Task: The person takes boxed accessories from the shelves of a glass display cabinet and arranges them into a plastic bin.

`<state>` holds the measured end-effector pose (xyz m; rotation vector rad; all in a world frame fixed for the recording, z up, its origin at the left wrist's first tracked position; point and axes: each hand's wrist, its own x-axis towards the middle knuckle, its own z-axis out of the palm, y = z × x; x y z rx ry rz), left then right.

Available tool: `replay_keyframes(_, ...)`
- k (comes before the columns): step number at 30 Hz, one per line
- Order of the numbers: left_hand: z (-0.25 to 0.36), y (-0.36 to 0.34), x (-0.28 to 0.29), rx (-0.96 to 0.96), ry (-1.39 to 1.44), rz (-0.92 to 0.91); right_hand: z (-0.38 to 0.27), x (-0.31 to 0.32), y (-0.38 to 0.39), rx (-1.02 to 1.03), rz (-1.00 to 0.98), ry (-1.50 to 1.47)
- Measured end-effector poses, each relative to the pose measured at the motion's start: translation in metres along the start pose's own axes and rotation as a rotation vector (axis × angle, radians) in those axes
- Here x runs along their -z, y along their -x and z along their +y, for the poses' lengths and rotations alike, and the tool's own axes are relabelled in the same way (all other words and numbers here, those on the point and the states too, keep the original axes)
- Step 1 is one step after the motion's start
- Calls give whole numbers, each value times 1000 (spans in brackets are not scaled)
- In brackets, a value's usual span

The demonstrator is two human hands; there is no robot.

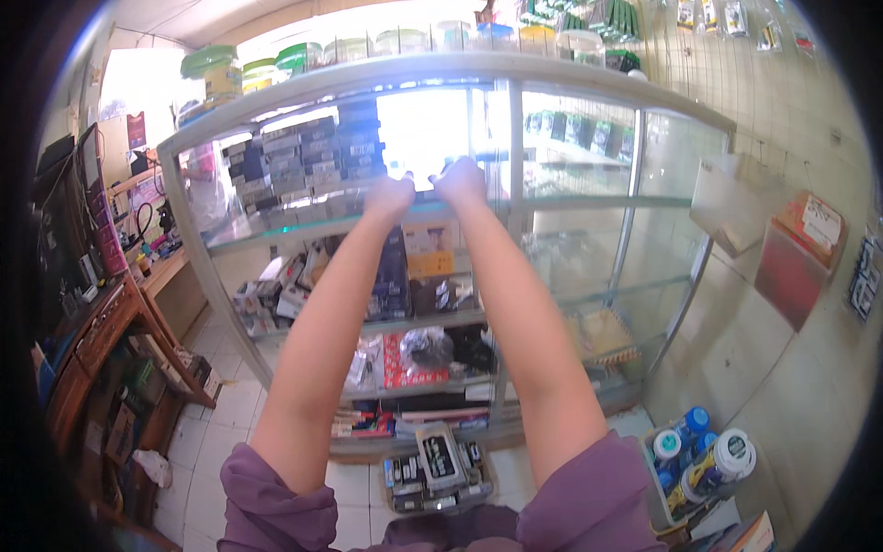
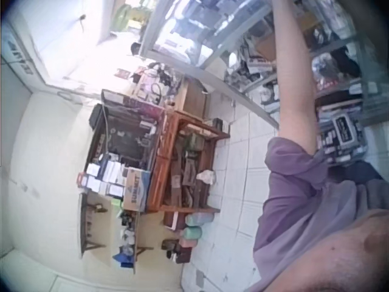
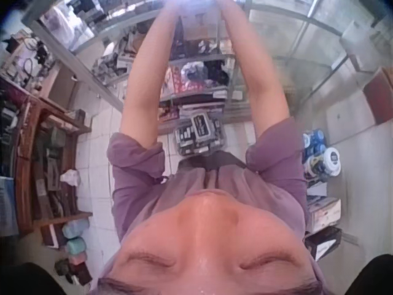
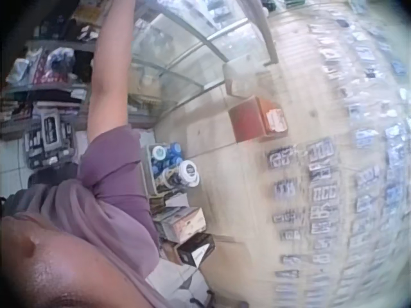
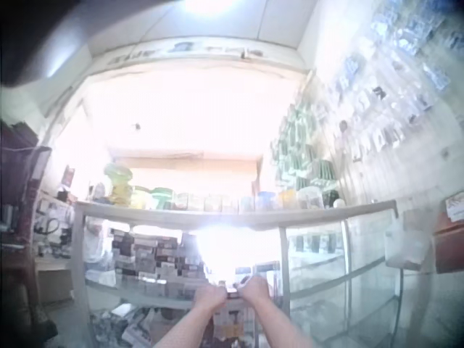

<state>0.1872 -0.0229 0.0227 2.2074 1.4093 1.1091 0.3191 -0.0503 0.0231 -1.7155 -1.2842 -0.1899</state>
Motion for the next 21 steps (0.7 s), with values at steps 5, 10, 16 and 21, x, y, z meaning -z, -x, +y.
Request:
replay_keyframes(5,-8,79,24,-40,89,142,-10,8,79,-27,153,-284)
replay_keyframes(10,-73,145,2,-102,599,110,8,-9,172,145,360,-348)
replay_keyframes(16,-135,290,-35,-97,704,68,79,-51,312,20,33,-870)
replay_keyframes(21,-233,375,-116,130,848,-31,103,-79,403,-205,-161,-947)
